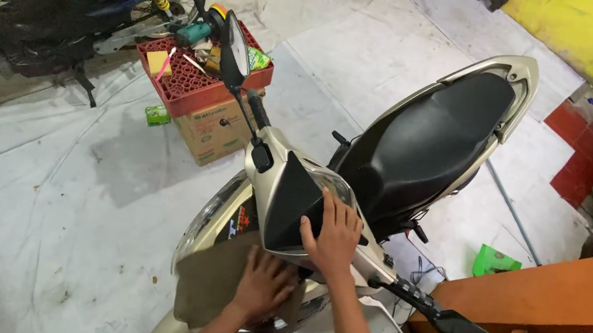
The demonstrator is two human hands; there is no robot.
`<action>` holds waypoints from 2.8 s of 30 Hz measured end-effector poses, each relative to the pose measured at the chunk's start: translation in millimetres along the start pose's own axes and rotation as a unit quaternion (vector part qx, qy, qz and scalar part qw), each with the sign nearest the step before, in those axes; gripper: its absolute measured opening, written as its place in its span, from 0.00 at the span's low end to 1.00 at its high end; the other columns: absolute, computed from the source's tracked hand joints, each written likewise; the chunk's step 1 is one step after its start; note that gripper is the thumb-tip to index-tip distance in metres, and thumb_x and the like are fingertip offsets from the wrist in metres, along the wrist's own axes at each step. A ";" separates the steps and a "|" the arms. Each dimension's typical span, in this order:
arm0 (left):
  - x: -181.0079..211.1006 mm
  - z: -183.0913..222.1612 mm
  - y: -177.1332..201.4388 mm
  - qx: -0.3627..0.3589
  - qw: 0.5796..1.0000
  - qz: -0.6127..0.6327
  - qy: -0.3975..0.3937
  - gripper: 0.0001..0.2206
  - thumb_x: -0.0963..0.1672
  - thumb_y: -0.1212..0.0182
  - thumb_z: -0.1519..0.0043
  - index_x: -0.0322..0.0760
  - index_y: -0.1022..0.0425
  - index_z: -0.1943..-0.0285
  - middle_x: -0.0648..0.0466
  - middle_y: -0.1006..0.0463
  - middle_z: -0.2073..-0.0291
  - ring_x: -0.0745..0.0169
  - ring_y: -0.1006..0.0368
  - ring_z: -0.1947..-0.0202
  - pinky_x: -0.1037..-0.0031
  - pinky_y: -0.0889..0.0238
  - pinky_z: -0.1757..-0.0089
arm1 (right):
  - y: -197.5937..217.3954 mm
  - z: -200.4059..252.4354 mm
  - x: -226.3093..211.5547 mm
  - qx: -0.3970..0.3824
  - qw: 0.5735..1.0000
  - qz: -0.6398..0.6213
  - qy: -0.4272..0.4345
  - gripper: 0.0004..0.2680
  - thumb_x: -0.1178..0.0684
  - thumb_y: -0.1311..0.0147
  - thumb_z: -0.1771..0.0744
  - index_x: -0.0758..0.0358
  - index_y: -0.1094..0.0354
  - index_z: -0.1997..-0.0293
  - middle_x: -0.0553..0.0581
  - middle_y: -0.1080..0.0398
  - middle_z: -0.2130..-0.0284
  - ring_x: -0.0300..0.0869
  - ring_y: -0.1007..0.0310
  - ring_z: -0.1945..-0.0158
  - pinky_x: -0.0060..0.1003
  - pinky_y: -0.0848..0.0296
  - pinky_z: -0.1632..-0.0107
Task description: The person wipes the front fairing and dashboard area of a white motorcycle using a brown cloth. They repeatedly rub the surface with both hands, focusing on the area around the instrument panel and the front cowl.
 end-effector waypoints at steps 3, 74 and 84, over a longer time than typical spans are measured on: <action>-11.4 -5.1 0.4 0.085 0.976 0.025 -0.199 0.27 0.54 0.43 0.33 0.43 0.29 0.27 0.42 0.35 0.34 0.38 0.53 0.27 0.35 0.70 0.31 | -0.7 -3.1 -0.9 -0.001 1.000 0.010 0.000 0.27 0.44 0.39 0.37 0.62 0.39 0.31 0.60 0.32 0.44 0.55 0.37 0.42 0.51 0.40 0.40; -69.7 36.5 9.1 0.140 0.984 0.054 -0.100 0.23 0.50 0.51 0.32 0.52 0.35 0.26 0.46 0.49 0.23 0.38 0.59 0.23 0.42 0.66 0.31 | -8.4 9.3 -10.1 0.003 0.996 0.071 -0.045 0.24 0.42 0.44 0.34 0.61 0.40 0.30 0.61 0.35 0.44 0.54 0.39 0.42 0.51 0.43 0.39; -98.4 -26.6 2.7 0.141 0.962 0.097 0.215 0.27 0.52 0.59 0.28 0.45 0.46 0.19 0.38 0.54 0.21 0.33 0.63 0.22 0.44 0.68 0.31 | -0.2 6.3 -10.2 0.023 0.999 0.024 -0.029 0.25 0.43 0.42 0.36 0.60 0.39 0.32 0.59 0.34 0.45 0.52 0.38 0.43 0.51 0.43 0.39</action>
Point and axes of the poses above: each hand's wrist, its own z-axis away from the middle knuckle, its own y-axis out of the back of the hand, x = y × z, the point moved 2 cm from there along -z, towards the middle knuckle
